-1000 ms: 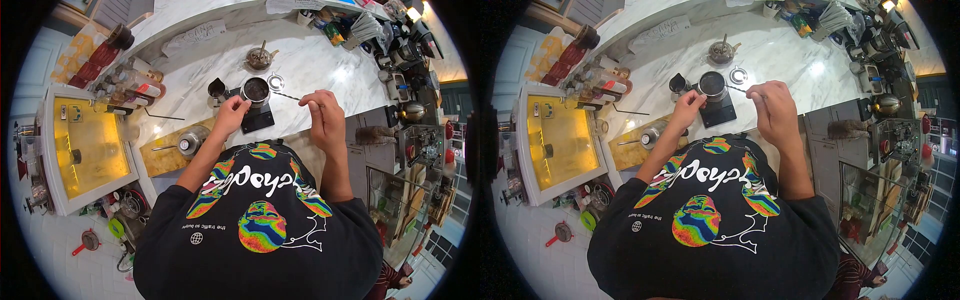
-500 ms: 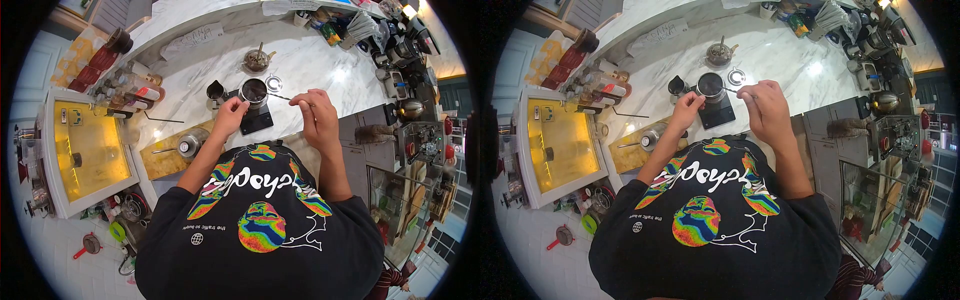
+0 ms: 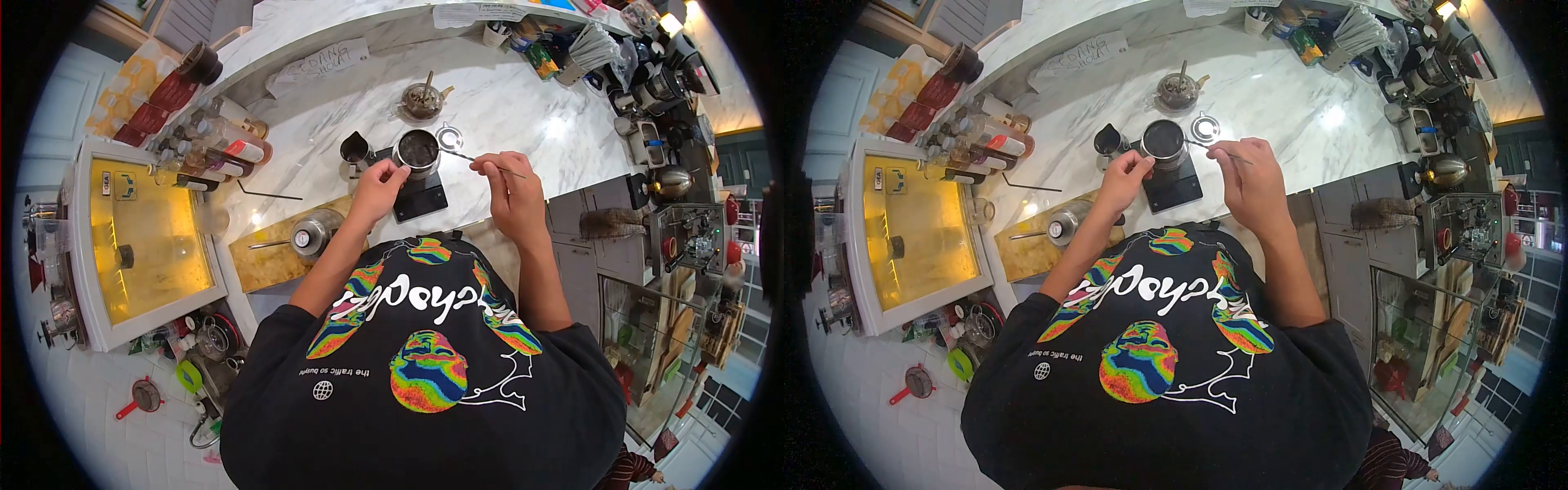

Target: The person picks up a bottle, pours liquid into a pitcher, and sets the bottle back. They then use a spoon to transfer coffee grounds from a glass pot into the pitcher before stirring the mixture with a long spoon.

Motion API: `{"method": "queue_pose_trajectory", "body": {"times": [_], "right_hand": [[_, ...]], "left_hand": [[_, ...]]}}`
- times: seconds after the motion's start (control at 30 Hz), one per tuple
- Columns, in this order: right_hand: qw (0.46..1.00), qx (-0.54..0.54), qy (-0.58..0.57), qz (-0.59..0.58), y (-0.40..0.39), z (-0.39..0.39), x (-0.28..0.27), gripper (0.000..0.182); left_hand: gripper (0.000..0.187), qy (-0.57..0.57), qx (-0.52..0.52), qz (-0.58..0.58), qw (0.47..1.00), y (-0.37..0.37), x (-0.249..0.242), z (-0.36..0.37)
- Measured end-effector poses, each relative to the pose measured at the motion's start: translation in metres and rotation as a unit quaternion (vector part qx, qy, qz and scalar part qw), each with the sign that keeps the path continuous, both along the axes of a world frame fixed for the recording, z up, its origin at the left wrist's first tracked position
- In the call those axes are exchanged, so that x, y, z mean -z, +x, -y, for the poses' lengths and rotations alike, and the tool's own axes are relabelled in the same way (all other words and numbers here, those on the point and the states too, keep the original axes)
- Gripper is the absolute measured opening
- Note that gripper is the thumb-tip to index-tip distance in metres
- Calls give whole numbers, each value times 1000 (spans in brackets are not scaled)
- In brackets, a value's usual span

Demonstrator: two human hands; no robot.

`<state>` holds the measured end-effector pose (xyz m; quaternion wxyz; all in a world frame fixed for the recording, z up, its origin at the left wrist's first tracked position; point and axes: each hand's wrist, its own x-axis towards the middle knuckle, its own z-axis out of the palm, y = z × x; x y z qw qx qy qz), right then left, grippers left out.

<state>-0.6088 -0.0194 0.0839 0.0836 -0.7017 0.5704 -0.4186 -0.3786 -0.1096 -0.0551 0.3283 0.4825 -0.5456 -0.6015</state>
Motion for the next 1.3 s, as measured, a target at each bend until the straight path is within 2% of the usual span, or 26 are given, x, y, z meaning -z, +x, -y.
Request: {"method": "queue_pose_trajectory", "body": {"times": [0.13,0.33,0.53,0.73,0.93,1.07,1.13,1.3], "right_hand": [[999,-39,-26,10,2,2,3,7],[1000,2,2,14,1,0,-2,8],[1000,-23,-3,9,3,-3,0,10],[1000,10,9,10,0,0,0,10],[1000,-26,8,10,-1,1,-1,9],[1000,-12,3,20,0,4,1,10],[999,-1,31,-24,-9,1,-4,15],[998,-29,44,-18,-5,2,-8,14]], "left_hand": [[30,-9,2,-3,1000,0,2,0],[29,5,-7,-8,1000,-1,-4,-1],[29,0,2,-11,1000,0,2,0],[29,0,-6,-7,1000,0,-1,0],[30,-18,0,-15,1000,-1,5,1],[30,-11,-5,-15,1000,0,5,1],[30,-8,-5,-18,1000,0,5,0],[30,-14,-3,-5,1000,0,3,0]]}}
